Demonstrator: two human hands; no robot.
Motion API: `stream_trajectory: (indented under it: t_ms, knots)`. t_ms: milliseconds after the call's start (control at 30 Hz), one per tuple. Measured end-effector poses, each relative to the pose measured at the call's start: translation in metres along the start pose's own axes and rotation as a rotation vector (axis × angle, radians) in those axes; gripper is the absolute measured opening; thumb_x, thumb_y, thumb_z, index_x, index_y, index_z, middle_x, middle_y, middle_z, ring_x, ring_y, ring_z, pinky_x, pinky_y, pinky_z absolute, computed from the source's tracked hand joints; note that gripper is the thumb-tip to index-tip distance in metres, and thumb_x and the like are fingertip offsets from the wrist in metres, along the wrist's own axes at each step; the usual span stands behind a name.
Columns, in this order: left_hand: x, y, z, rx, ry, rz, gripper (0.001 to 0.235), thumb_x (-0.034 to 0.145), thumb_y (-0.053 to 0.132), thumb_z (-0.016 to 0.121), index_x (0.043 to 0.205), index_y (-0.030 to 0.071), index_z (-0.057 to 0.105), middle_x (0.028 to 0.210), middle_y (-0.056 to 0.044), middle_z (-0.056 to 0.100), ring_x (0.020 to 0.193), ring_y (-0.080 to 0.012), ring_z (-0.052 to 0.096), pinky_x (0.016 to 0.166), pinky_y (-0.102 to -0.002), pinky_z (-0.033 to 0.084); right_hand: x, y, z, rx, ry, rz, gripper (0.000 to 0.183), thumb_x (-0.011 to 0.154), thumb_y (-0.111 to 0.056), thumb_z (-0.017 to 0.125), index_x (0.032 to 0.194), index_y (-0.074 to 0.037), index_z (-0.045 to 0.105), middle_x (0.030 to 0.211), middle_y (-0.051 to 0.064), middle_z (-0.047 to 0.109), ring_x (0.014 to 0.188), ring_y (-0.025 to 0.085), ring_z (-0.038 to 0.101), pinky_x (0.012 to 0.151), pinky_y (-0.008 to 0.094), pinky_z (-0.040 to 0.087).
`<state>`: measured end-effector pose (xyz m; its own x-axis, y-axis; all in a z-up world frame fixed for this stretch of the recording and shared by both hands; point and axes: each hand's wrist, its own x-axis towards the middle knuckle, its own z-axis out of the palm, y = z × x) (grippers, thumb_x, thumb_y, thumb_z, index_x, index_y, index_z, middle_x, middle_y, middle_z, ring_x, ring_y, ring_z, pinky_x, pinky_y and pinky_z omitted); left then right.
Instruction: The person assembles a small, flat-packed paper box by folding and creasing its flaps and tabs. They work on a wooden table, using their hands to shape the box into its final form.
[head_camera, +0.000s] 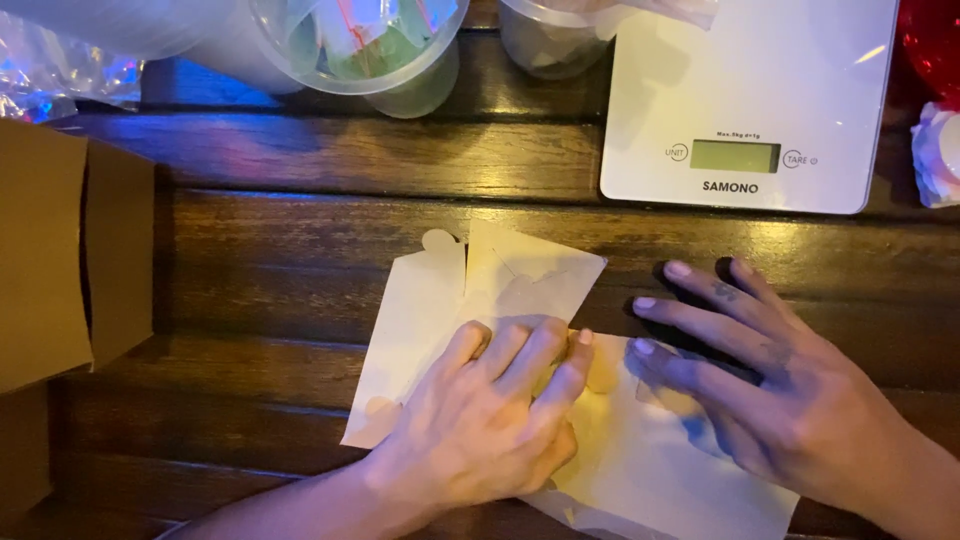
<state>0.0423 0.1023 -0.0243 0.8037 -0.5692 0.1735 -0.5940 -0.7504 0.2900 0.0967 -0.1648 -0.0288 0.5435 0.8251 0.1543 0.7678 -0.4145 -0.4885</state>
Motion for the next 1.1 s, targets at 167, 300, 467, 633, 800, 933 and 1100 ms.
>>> stream_trajectory:
  t_ms: [167,300,467,633,800,933,1100]
  knots:
    - [0.0012,0.0008,-0.0012,0.09,-0.08,0.006,0.079,0.078,0.037,0.064,0.153,0.02,0.046,0.122,-0.012,0.058,0.086,-0.0259,0.055,0.066,-0.039,0.043,0.0016,-0.0021,0.0063,-0.163,-0.044,-0.014,0.044,0.085,-0.036,0.064,0.122,-0.013,0.058,0.15,0.018,0.051,0.147,0.04,0.044,0.125,0.061,0.027]
    - [-0.0001,0.0011,0.0017,0.066,-0.033,-0.006,0.072,0.08,0.033,0.064,0.149,0.019,0.052,0.126,-0.012,0.061,0.102,-0.0232,0.06,0.074,-0.041,0.045,0.0049,-0.0035,0.0044,-0.203,-0.048,-0.009,0.043,0.093,-0.038,0.053,0.13,-0.015,0.053,0.158,0.023,0.043,0.151,0.044,0.039,0.125,0.058,0.028]
    - [-0.0016,-0.0003,0.0011,0.056,-0.023,-0.001,0.065,0.083,0.037,0.067,0.142,0.012,0.054,0.119,-0.013,0.06,0.094,-0.0267,0.055,0.071,-0.04,0.043,0.0029,-0.0026,0.0063,-0.196,-0.037,0.009,0.041,0.094,-0.039,0.053,0.131,-0.021,0.055,0.158,0.018,0.045,0.15,0.04,0.042,0.125,0.058,0.029]
    - [-0.0011,0.0011,0.0031,0.015,0.016,-0.018,0.056,0.078,0.031,0.066,0.129,0.007,0.063,0.116,-0.013,0.064,0.09,-0.0276,0.058,0.075,-0.041,0.043,0.0037,-0.0041,0.0064,-0.192,-0.022,0.03,0.041,0.092,-0.022,0.051,0.132,-0.022,0.057,0.156,0.016,0.049,0.147,0.04,0.046,0.125,0.058,0.029]
    - [-0.0003,0.0011,0.0002,0.034,-0.033,-0.024,0.057,0.082,0.034,0.062,0.132,0.006,0.058,0.119,-0.012,0.061,0.092,-0.0272,0.055,0.074,-0.04,0.04,0.0029,-0.0039,0.0063,-0.194,-0.015,0.031,0.042,0.091,-0.029,0.056,0.132,-0.024,0.056,0.156,0.014,0.049,0.145,0.039,0.048,0.124,0.061,0.026]
    - [0.0,-0.0008,-0.0002,0.075,-0.087,0.013,0.073,0.078,0.038,0.065,0.148,0.025,0.047,0.123,-0.014,0.059,0.084,-0.027,0.055,0.067,-0.039,0.042,-0.0017,-0.001,0.0088,-0.235,-0.042,0.017,0.05,0.082,-0.042,0.062,0.127,-0.022,0.055,0.16,0.013,0.044,0.15,0.038,0.042,0.124,0.064,0.024]
    - [-0.0014,-0.0007,0.0023,0.039,-0.028,-0.002,0.062,0.082,0.039,0.068,0.137,0.015,0.055,0.12,-0.014,0.059,0.094,-0.028,0.055,0.07,-0.041,0.042,0.0012,-0.0016,0.0079,-0.245,-0.028,0.017,0.042,0.091,-0.027,0.054,0.132,-0.025,0.056,0.157,0.013,0.048,0.146,0.037,0.047,0.123,0.063,0.026]
